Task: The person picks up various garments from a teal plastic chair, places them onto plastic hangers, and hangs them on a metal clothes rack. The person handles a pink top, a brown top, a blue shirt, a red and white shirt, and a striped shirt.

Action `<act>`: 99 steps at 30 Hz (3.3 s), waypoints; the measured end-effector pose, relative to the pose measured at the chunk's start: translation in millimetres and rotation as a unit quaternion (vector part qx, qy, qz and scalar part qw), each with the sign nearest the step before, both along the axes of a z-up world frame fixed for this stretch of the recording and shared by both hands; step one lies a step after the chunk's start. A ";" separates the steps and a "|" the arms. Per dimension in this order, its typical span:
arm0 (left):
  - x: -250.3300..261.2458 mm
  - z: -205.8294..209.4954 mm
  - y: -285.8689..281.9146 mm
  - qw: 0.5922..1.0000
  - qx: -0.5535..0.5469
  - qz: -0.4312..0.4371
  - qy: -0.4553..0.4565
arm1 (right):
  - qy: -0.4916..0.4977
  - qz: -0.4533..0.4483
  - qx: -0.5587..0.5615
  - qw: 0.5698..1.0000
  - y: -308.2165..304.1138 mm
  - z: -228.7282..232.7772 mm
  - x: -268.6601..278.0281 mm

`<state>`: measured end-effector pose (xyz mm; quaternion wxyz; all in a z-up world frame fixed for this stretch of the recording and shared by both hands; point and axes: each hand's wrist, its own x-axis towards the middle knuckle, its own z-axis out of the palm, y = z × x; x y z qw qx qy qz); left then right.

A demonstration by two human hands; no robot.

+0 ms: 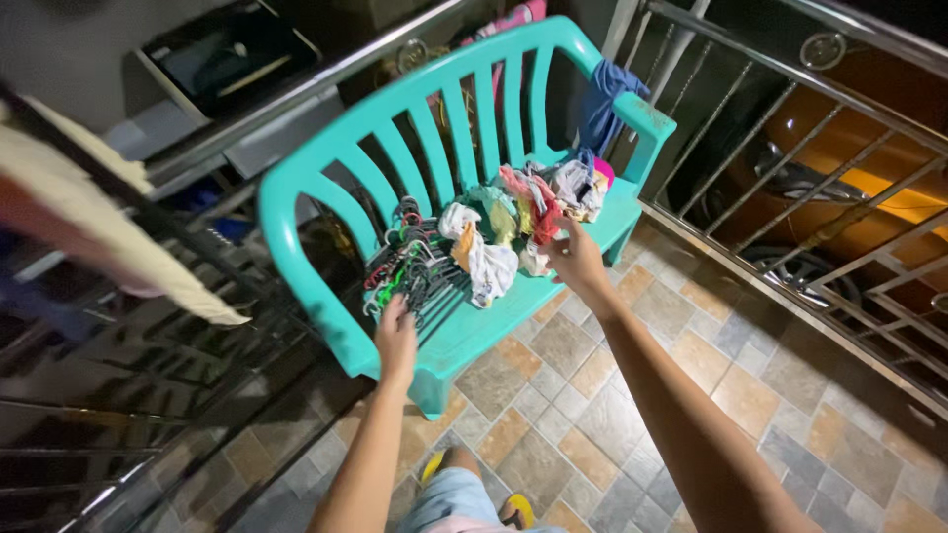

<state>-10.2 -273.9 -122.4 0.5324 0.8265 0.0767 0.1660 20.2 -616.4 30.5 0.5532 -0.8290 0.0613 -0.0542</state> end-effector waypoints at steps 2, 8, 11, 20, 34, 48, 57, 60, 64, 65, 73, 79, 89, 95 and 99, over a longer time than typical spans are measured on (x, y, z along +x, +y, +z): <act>11.7 10.6 -33.4 0.998 -0.021 -0.050 0.014 | 0.039 -0.002 0.001 0.999 -15.6 -14.5 9.0; 84.7 -15.4 -77.4 0.992 -0.011 -0.120 0.028 | 0.101 0.005 -0.009 0.995 -49.0 -120.2 73.3; 136.9 -54.9 -88.2 0.991 -0.002 -0.132 0.014 | 0.076 0.006 -0.064 0.995 -62.4 -181.9 122.1; 242.8 -140.9 -127.5 0.980 -0.041 -0.163 0.105 | -0.045 -0.041 -0.231 0.971 -86.8 -286.5 287.5; 339.4 -107.1 -155.8 0.979 -0.043 -0.117 0.159 | -0.154 0.030 -0.255 0.954 52.8 -396.4 356.0; 348.3 -225.5 -126.7 0.948 0.113 -0.223 0.196 | 0.047 -0.140 -0.120 0.982 -16.9 -381.1 461.3; 348.3 -176.9 -108.7 0.976 0.053 -0.156 0.144 | 0.068 0.013 0.107 0.992 40.5 -381.4 482.1; 354.8 -148.0 -96.8 0.972 -0.083 -0.130 0.175 | 0.087 0.155 -0.141 0.974 19.9 -383.7 479.2; 363.1 -158.1 -97.3 0.975 -0.107 -0.172 0.090 | 0.076 0.119 -0.132 0.981 -3.4 -421.9 480.1; 361.1 -168.3 -99.4 0.975 -0.084 -0.169 0.118 | -0.038 0.136 -0.207 0.968 -0.1 -437.2 492.0; 348.3 -162.1 -84.4 0.968 -0.113 -0.152 0.164 | -0.001 0.036 -0.178 0.983 66.3 -405.2 477.3; 371.8 -103.9 -109.5 0.964 -0.141 -0.115 0.192 | -0.013 -0.027 0.219 0.975 42.7 -194.4 418.2; 405.1 66.1 -154.3 0.967 0.145 -0.139 -0.158 | -0.166 0.137 0.396 0.893 10.9 136.8 327.7; 339.5 190.2 -142.3 0.933 -0.244 -0.263 0.043 | -0.174 0.128 0.223 0.951 -36.8 173.5 275.2; 258.0 248.9 -151.1 0.957 -0.171 -0.230 0.055 | -0.009 0.187 0.091 0.978 -30.6 137.5 194.3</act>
